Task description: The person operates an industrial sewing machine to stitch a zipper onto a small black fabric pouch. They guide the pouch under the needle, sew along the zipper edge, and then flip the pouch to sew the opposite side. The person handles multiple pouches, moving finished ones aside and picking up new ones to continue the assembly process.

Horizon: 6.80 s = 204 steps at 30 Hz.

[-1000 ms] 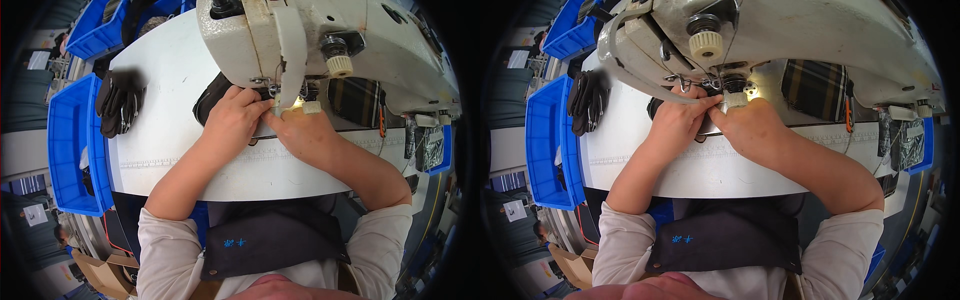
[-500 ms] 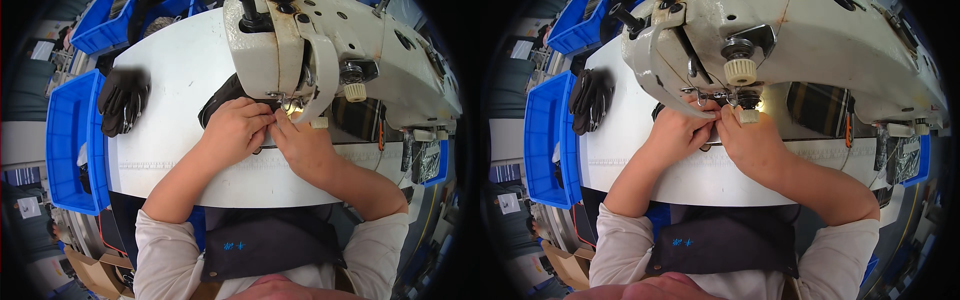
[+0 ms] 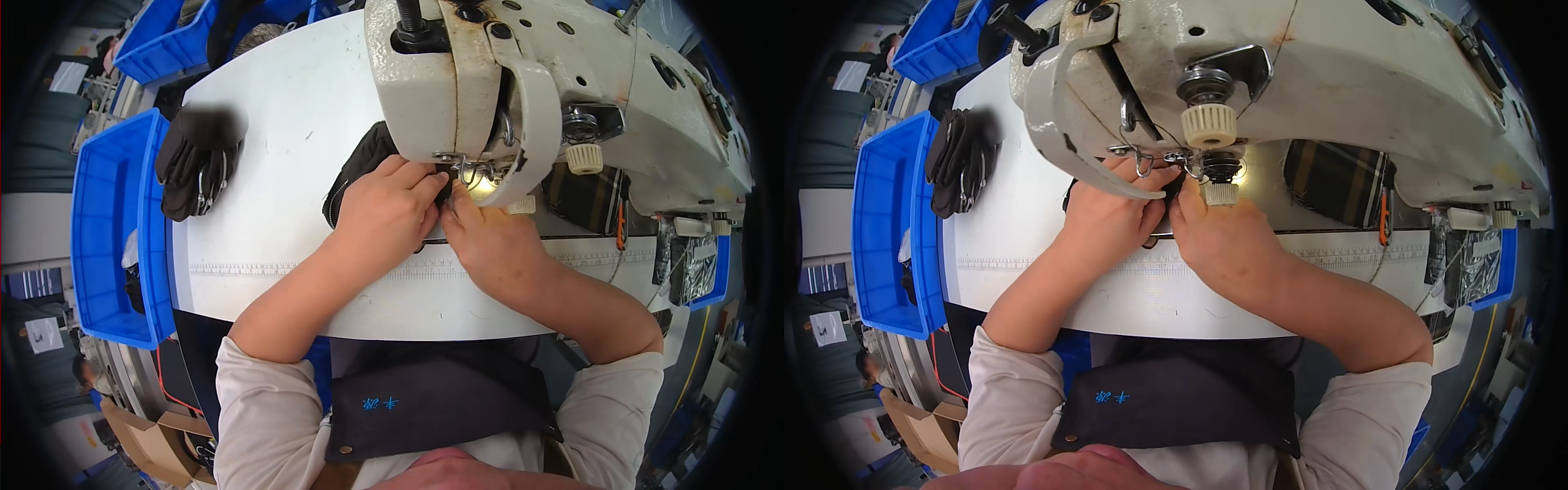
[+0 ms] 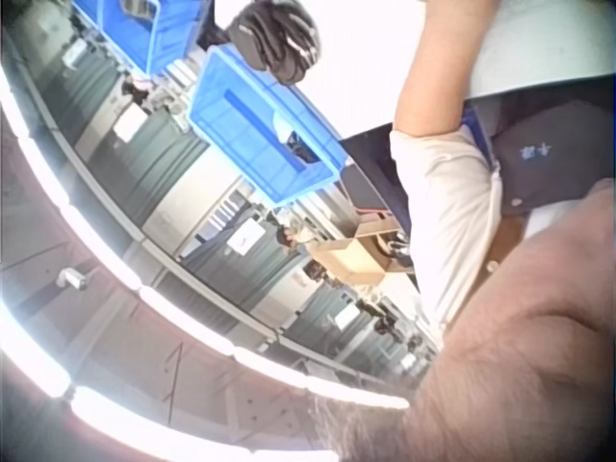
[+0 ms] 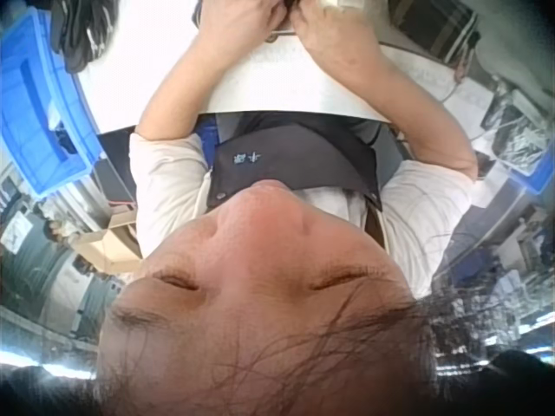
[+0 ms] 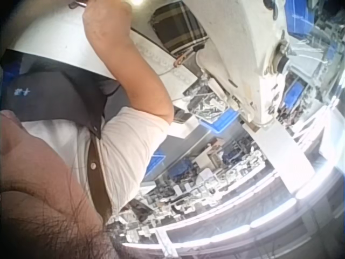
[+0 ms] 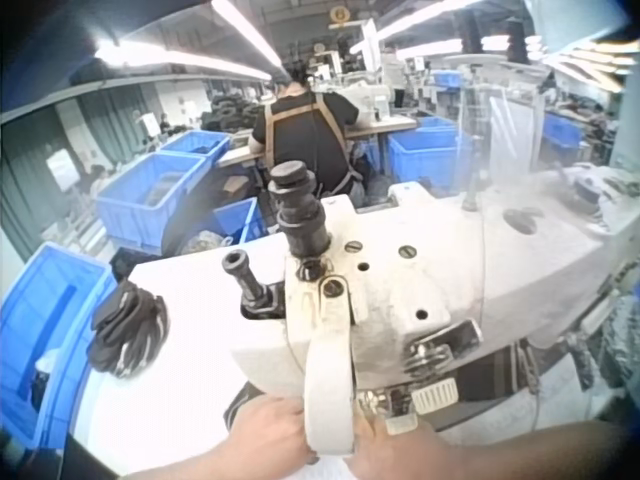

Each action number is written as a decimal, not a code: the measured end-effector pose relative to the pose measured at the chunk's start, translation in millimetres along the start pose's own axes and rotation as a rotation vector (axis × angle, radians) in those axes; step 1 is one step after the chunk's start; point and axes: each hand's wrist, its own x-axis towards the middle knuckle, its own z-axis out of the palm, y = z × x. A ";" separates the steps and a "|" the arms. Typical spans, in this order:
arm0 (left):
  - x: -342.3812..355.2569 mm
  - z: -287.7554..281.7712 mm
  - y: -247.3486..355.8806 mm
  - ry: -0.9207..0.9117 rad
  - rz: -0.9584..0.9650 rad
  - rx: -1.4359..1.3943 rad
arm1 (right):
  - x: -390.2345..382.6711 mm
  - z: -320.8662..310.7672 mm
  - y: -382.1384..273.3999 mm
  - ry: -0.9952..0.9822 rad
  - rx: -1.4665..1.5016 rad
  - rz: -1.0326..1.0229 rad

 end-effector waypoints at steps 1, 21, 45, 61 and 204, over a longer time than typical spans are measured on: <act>-0.4 0.4 0.7 -0.001 -0.003 0.008 | -0.2 1.3 0.1 0.000 0.011 0.001; -2.6 2.3 2.6 0.016 -0.030 0.022 | -1.0 4.8 10.4 0.038 0.015 -0.055; -10.3 -16.8 0.4 -0.118 -0.003 -0.142 | -1.6 -11.3 18.8 -0.004 0.211 -0.042; -6.8 -15.7 15.3 -0.181 -0.036 -0.082 | -0.5 -16.3 44.7 -0.058 0.326 -0.033; -4.2 -2.3 -6.1 -0.039 -0.052 -0.082 | -9.9 -17.8 9.5 -0.083 0.286 -0.115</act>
